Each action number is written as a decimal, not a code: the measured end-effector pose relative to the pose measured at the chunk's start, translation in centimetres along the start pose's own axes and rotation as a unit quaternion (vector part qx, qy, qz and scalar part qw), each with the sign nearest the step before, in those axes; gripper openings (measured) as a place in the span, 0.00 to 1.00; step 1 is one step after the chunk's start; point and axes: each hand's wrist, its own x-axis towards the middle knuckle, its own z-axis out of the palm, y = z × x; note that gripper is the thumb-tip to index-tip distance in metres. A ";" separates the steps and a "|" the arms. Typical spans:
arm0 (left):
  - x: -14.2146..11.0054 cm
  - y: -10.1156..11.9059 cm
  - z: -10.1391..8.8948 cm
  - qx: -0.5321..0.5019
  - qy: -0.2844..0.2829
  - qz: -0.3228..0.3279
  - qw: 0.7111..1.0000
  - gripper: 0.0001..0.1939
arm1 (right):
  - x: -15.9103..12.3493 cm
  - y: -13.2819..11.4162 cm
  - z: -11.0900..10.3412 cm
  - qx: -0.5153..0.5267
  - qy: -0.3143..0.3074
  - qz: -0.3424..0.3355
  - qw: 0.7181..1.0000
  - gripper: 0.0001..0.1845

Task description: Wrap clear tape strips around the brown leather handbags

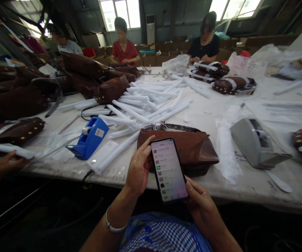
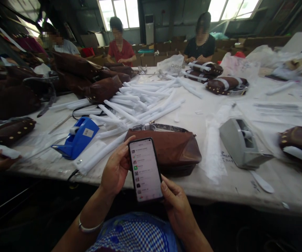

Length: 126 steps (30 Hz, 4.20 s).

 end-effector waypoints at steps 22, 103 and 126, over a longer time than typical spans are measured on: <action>-1.8 -1.1 0.1 -0.056 -0.121 -0.077 0.988 0.38 | 0.2 -0.7 0.1 -0.004 -0.005 -0.024 1.000 0.20; 4.1 -2.2 3.9 0.154 -0.083 -0.072 0.982 0.30 | -6.1 -13.0 -10.8 -0.140 0.304 -0.307 0.891 0.23; 5.6 0.0 2.4 0.257 -0.033 -0.003 0.966 0.27 | 2.4 -24.3 -28.6 -0.706 0.470 -0.142 0.510 0.24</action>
